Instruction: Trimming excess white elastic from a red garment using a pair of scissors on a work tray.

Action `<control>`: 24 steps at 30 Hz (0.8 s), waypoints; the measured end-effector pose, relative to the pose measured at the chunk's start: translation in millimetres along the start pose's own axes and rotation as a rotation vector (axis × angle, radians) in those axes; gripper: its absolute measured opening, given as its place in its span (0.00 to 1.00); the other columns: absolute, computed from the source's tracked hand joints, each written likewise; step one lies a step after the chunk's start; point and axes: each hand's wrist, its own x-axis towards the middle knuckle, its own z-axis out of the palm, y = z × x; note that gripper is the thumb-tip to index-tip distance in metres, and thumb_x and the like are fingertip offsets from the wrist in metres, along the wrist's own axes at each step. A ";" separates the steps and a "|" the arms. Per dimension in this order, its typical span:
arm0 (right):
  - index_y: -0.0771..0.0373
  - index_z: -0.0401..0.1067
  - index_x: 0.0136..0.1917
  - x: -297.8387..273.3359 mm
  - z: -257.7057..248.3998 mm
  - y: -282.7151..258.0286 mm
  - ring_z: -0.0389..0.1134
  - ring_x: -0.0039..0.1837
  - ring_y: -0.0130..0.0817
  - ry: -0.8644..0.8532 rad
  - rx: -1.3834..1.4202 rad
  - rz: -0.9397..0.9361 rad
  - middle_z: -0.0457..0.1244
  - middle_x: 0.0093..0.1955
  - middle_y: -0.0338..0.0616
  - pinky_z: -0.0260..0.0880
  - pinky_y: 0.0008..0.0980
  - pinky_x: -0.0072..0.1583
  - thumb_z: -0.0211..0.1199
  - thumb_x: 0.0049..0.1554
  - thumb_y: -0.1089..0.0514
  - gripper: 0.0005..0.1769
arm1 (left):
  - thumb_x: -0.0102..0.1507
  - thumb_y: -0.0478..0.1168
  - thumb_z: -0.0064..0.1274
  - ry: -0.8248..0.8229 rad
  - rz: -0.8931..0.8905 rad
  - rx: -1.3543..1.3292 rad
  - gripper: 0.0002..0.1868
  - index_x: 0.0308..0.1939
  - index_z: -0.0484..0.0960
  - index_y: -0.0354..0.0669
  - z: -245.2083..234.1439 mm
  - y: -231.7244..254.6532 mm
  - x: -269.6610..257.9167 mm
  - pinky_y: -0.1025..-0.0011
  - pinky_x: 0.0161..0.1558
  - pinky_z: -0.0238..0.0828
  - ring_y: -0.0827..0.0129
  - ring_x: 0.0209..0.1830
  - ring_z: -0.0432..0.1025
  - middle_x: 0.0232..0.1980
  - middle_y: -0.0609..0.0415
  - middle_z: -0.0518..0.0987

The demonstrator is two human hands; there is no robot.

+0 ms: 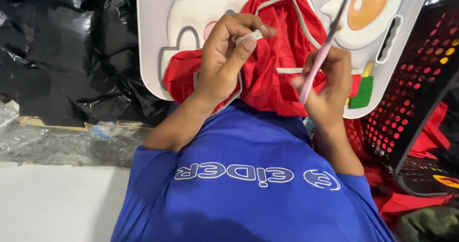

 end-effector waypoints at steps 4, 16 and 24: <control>0.69 0.61 0.56 -23.8 -10.2 9.6 0.60 0.43 0.39 -0.188 -0.336 -0.024 0.59 0.44 0.46 0.61 0.38 0.49 0.76 0.52 0.44 0.36 | 0.75 0.43 0.46 0.065 0.046 0.163 0.07 0.47 0.70 0.45 -8.4 -4.7 -2.0 0.70 0.59 0.69 0.65 0.56 0.71 0.54 0.47 0.74; 0.68 0.62 0.45 -42.3 5.8 9.4 0.54 0.35 0.39 -0.157 -0.629 -0.194 0.57 0.34 0.42 0.56 0.39 0.40 0.79 0.57 0.47 0.30 | 0.72 0.32 0.50 0.060 0.118 0.270 0.01 0.45 0.76 0.39 -15.5 2.0 -2.3 0.69 0.58 0.77 0.62 0.55 0.74 0.52 0.47 0.78; 0.68 0.61 0.44 -44.0 11.0 20.5 0.53 0.33 0.42 -0.105 -0.667 -0.277 0.56 0.34 0.44 0.53 0.41 0.38 0.82 0.54 0.56 0.27 | 0.72 0.36 0.50 0.107 0.137 0.305 0.06 0.45 0.80 0.36 -19.1 3.9 -10.8 0.71 0.51 0.76 0.63 0.51 0.75 0.51 0.46 0.79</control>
